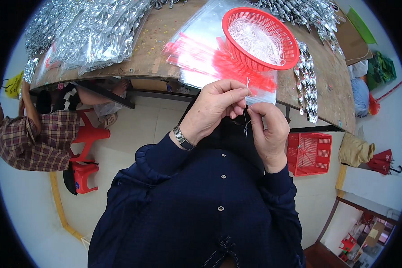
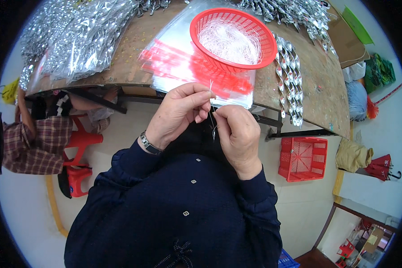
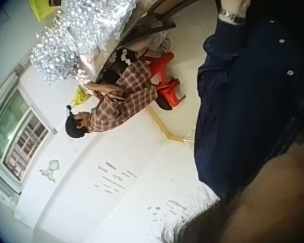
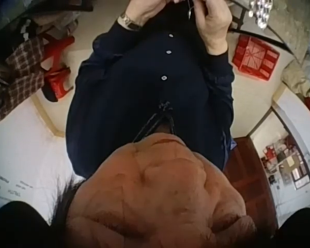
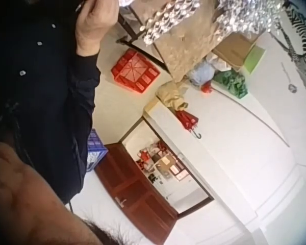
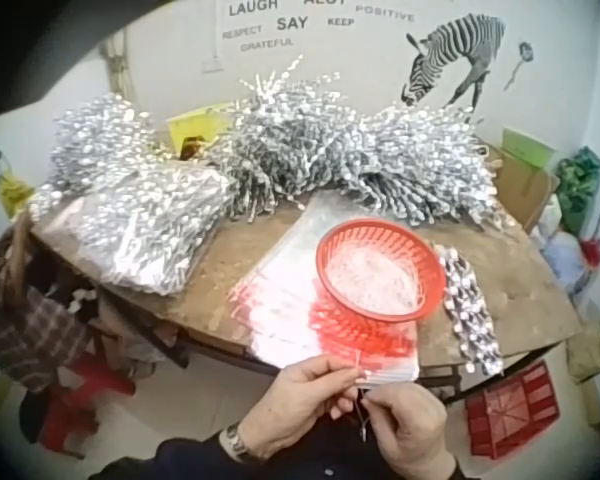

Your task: The person attaches small plastic decorative components to thin wires by hand, using pliers to secure them.

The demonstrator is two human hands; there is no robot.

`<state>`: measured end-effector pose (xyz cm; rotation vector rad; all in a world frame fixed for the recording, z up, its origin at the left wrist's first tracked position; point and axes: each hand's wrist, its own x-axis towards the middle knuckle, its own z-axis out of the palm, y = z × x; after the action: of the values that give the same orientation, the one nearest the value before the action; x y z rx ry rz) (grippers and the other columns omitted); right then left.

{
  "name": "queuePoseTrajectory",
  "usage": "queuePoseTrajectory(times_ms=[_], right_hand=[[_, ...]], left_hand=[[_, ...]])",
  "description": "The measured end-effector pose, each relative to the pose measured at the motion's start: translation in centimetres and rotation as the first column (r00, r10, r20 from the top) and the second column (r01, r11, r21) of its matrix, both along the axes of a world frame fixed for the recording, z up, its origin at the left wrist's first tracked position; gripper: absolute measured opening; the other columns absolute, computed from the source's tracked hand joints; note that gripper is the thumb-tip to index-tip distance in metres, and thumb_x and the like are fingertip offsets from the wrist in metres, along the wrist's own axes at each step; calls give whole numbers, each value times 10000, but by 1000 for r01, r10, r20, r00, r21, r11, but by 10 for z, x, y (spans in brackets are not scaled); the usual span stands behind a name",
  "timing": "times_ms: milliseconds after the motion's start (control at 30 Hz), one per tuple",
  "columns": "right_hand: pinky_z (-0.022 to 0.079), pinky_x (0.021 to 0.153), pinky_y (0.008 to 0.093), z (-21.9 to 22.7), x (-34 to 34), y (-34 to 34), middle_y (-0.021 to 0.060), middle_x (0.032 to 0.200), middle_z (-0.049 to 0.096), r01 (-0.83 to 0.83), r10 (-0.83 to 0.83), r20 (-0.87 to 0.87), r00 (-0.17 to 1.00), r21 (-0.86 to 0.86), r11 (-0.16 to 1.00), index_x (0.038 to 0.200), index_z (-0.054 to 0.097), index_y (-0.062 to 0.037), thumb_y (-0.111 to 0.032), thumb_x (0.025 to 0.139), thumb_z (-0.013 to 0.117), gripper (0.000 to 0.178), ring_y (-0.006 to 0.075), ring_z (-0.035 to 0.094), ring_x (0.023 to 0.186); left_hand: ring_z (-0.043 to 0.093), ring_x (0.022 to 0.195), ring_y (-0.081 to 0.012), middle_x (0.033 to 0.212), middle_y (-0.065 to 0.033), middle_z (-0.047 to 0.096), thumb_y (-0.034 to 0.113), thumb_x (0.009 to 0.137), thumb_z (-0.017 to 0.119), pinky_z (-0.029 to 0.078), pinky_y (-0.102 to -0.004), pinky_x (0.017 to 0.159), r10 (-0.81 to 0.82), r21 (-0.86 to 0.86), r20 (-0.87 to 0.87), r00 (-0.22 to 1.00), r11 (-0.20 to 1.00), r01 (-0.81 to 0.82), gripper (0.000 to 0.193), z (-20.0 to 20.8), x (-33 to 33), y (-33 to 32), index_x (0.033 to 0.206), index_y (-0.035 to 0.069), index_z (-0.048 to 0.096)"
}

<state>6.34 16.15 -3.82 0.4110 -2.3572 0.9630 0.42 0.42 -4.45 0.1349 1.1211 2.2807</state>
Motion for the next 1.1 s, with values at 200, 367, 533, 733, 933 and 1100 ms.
queuePoseTrajectory(times_ms=[200, 367, 533, 733, 933, 1100], right_hand=[[477, 640, 300, -1, 0, -1, 103, 763, 611, -5, 5, -3, 1000, -5, 1000, 831, 586, -8, 47, 773, 662, 111, 235, 610, 693], [489, 673, 285, 1, 3, 3, 99, 803, 625, -16, 18, 91, 996, -32, 999, 884, 596, 5, 27, 812, 634, 84, 192, 613, 716], [496, 712, 267, 13, 3, 8, 89, 895, 633, 19, 41, 247, 968, -236, 971, 989, 591, 17, -2, 870, 565, 123, 142, 601, 755], [443, 673, 262, 50, -4, 18, 63, 896, 585, -23, 47, 287, 957, -88, 996, 1082, 574, 13, -39, 867, 568, 221, 121, 535, 740], [444, 667, 273, 77, -12, 17, 93, 909, 576, -102, 69, 351, 934, 74, 992, 1068, 590, 2, -75, 865, 591, 217, 154, 543, 726], [455, 661, 315, 90, -19, 21, 117, 859, 581, -172, 97, 300, 949, 233, 957, 986, 589, 0, -65, 847, 596, 153, 224, 570, 735]], left_hand=[[569, 618, -70, 747, -7, 613, 126, 911, 586, 448, -186, 552, 7, -39, -44, 999, 999, -9, 91, 0, 0, 0, 955, 54, 622], [569, 620, -65, 749, -5, 613, 130, 907, 591, 450, -182, 556, 11, -92, -84, 996, 996, -19, 96, 1, 1, 0, 955, 55, 627], [557, 640, -46, 768, 5, 614, 118, 904, 584, 438, -172, 559, 10, -183, -275, 961, 981, -63, 121, 2, 3, 0, 968, 37, 647], [539, 660, -40, 796, 15, 595, 100, 904, 576, 422, -171, 579, -37, -298, -454, 890, 948, -112, 121, 12, 5, 3, 953, 22, 654], [553, 692, -113, 779, -57, 572, 55, 833, 601, 436, -253, 621, -26, -326, -671, 741, 908, -264, 103, 16, 5, 7, 881, -22, 651], [562, 701, -146, 777, -74, 580, 47, 815, 598, 443, -267, 641, -45, -330, -716, 696, 901, -281, 103, 24, 5, 8, 878, -12, 654]])
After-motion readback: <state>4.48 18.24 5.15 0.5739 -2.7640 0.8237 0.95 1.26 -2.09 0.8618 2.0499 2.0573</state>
